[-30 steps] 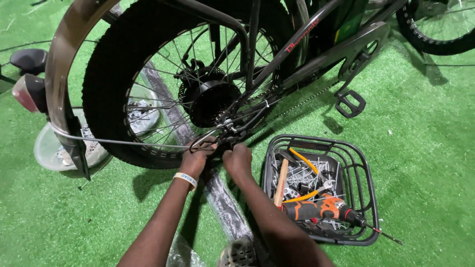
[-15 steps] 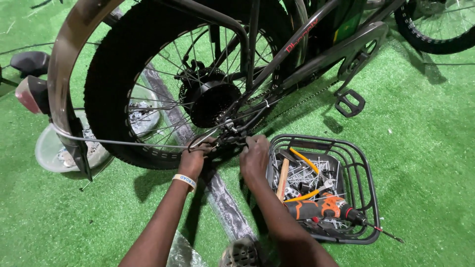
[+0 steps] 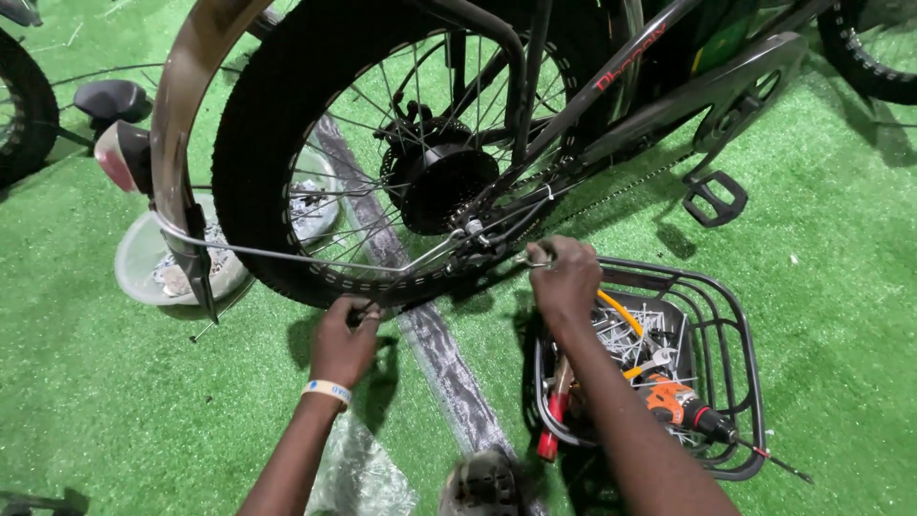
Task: The person uses a wrench and pliers to tighten and adjust components on the rear wheel and chain of a bicycle. They also handle the handlebars and seat while working on the bike.
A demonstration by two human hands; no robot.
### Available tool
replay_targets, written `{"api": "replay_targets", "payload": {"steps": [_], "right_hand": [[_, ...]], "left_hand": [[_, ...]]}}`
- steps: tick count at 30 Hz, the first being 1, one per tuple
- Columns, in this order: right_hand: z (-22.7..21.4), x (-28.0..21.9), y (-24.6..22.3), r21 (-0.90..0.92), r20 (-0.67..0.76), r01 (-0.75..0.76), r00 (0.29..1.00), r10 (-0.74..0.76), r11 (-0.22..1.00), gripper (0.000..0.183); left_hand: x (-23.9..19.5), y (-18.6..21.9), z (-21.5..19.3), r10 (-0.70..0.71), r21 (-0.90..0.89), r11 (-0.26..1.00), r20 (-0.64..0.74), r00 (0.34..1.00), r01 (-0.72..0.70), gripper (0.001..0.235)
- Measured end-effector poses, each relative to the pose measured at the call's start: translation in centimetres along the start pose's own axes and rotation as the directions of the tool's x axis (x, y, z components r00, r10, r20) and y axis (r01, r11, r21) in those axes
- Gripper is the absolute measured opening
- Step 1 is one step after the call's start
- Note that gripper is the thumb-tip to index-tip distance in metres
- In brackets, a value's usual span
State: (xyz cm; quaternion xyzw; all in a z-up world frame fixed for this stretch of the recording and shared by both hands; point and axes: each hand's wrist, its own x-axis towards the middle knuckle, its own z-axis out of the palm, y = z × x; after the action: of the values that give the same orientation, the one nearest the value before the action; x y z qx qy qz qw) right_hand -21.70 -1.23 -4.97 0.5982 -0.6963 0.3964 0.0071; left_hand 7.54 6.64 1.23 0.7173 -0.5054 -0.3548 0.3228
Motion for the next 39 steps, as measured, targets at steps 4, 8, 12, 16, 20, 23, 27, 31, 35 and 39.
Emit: {"api": "replay_targets", "payload": {"steps": [4, 8, 12, 16, 20, 23, 27, 31, 35, 39], "right_hand": [[-4.9, 0.5, -2.5, 0.231, 0.125, -0.295, 0.954, 0.272, 0.927, 0.007], [-8.3, -0.5, -8.6, 0.536, 0.529, -0.644, 0.760, 0.377, 0.546, 0.042], [-10.6, 0.2, -13.4, 0.583, 0.734, -0.750, 0.651, 0.192, 0.314, 0.050], [-9.9, 0.7, -14.3, 0.547, 0.758, -0.805, 0.593, 0.271, 0.230, 0.039], [-8.3, 0.6, -15.1, 0.509, 0.635, -0.766, 0.642, 0.430, 0.393, 0.022], [-6.8, 0.2, -16.2, 0.491, 0.623, -0.798, 0.602, 0.500, 0.350, 0.015], [-6.0, -1.1, -17.2, 0.648, 0.661, -0.761, 0.580, 0.477, 0.028, 0.019], [-6.9, -0.8, -15.9, 0.594, 0.735, -0.803, 0.517, 0.439, -0.048, 0.019], [-6.3, 0.3, -17.2, 0.617, 0.717, -0.781, 0.507, 0.478, -0.098, 0.017], [-5.2, -0.8, -18.4, 0.598, 0.656, -0.796, 0.419, 0.628, -0.093, 0.021]], "left_hand": [[-2.0, 0.4, -1.6, 0.103, 0.017, 0.995, 0.009, 0.995, -0.103, 0.032], [-3.0, 0.4, -2.1, 0.284, 0.301, 0.927, -0.173, 0.943, -0.225, 0.035], [-3.5, 0.5, -1.6, 0.358, 0.336, 0.909, -0.320, 0.877, -0.248, 0.028], [-4.2, 0.5, 0.1, 0.088, 0.387, 0.922, -0.208, 0.974, -0.001, 0.044], [-4.8, 1.7, -0.1, 0.016, 0.274, 0.962, -0.106, 0.994, 0.014, 0.031], [-5.0, 2.8, -1.0, 0.130, 0.203, 0.973, -0.110, 0.985, -0.106, 0.020], [-5.6, 4.4, -3.0, 0.487, 0.324, 0.852, -0.202, 0.850, -0.411, 0.019], [-5.7, 4.2, -2.3, 0.757, 0.557, 0.609, -0.194, 0.624, -0.566, 0.020], [-4.7, 5.0, -1.3, 0.706, 0.530, 0.680, -0.287, 0.647, -0.507, 0.026], [-4.5, 5.3, -3.2, 0.676, 0.546, 0.696, -0.282, 0.680, -0.466, 0.033]]}}
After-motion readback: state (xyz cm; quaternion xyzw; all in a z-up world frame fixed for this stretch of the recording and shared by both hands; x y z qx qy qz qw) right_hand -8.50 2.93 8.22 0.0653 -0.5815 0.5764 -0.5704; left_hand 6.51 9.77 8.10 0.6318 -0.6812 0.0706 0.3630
